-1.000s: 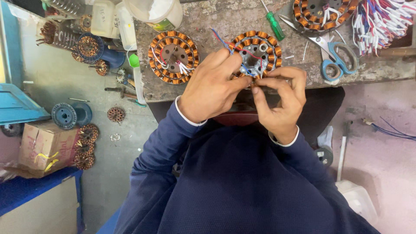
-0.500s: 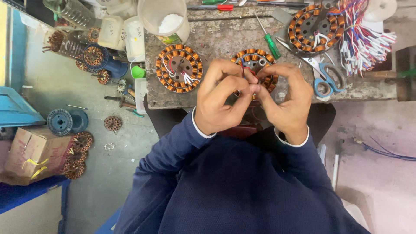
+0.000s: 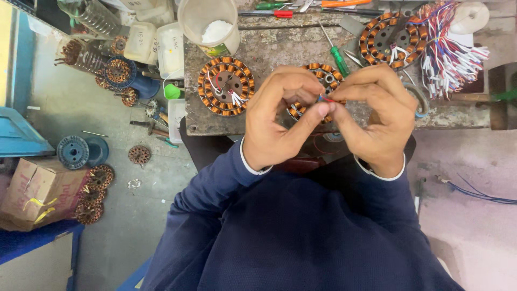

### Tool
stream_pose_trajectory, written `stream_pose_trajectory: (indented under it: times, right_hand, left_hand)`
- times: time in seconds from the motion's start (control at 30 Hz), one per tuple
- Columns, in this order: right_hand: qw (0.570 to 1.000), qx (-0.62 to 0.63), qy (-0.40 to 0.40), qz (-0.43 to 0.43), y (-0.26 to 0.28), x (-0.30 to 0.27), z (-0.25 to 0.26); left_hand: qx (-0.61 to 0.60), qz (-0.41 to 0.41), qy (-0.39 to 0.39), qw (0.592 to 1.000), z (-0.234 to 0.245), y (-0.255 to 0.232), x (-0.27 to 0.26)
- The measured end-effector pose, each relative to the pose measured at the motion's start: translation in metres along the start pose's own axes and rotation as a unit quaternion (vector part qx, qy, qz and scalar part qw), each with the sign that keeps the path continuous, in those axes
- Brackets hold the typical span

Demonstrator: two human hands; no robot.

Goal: The person winds copper wire into the slots of a motor stator, twists and secures wire ends, and applies insulating tape to connections. They handle multiple stators and use tools like scissors and tape.

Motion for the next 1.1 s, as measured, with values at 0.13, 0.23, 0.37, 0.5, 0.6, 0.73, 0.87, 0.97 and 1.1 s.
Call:
stream_pose_trajectory:
  times: [0.13,0.23,0.37,0.5,0.6,0.73,0.87,0.97,1.1]
  right_hand:
    - [1.0,-0.024,0.012,0.001,0.01,0.003,0.006]
    - [0.999,-0.027,-0.035,0.0,0.02,0.006,0.017]
    - [0.992,-0.103,-0.025,0.072,0.035,0.011,0.034]
    - [0.984,-0.155,0.034,0.085,0.04,0.006,0.046]
    - [0.985,-0.155,0.045,0.062,0.035,-0.002,0.051]
    - [0.985,-0.162,0.055,0.02,0.023,-0.021,0.048]
    - [0.99,-0.134,0.051,0.009,0.007,-0.039,0.037]
    - [0.988,-0.142,0.054,0.025,-0.001,-0.048,0.031]
    - [0.985,-0.167,0.023,0.038,-0.003,-0.055,0.026]
  left_hand:
    - [0.035,-0.003,0.006,0.999,0.002,0.007,0.003]
    - [0.035,-0.012,0.045,0.998,0.002,0.007,0.004]
    - [0.026,-0.023,0.086,0.996,-0.009,0.007,0.004]
    - [0.039,-0.02,0.109,0.993,-0.021,0.007,0.001]
    - [0.061,-0.072,0.144,0.985,-0.025,0.009,0.001]
    - [0.121,-0.142,0.16,0.969,-0.029,0.011,0.001]
    - [0.158,-0.176,0.172,0.956,-0.025,0.011,0.001]
    - [0.176,-0.196,0.168,0.95,-0.021,0.011,0.0]
    - [0.19,-0.204,0.127,0.952,-0.022,0.014,-0.005]
Point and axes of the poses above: each hand's wrist, its own x-axis towards the middle knuckle, its own z-axis out of the back of the hand, y = z × x, the point moved 3 cm from there along x, towards the middle knuckle, and after that the axes turned 5 degrees about -x, right-handed, at the moved point
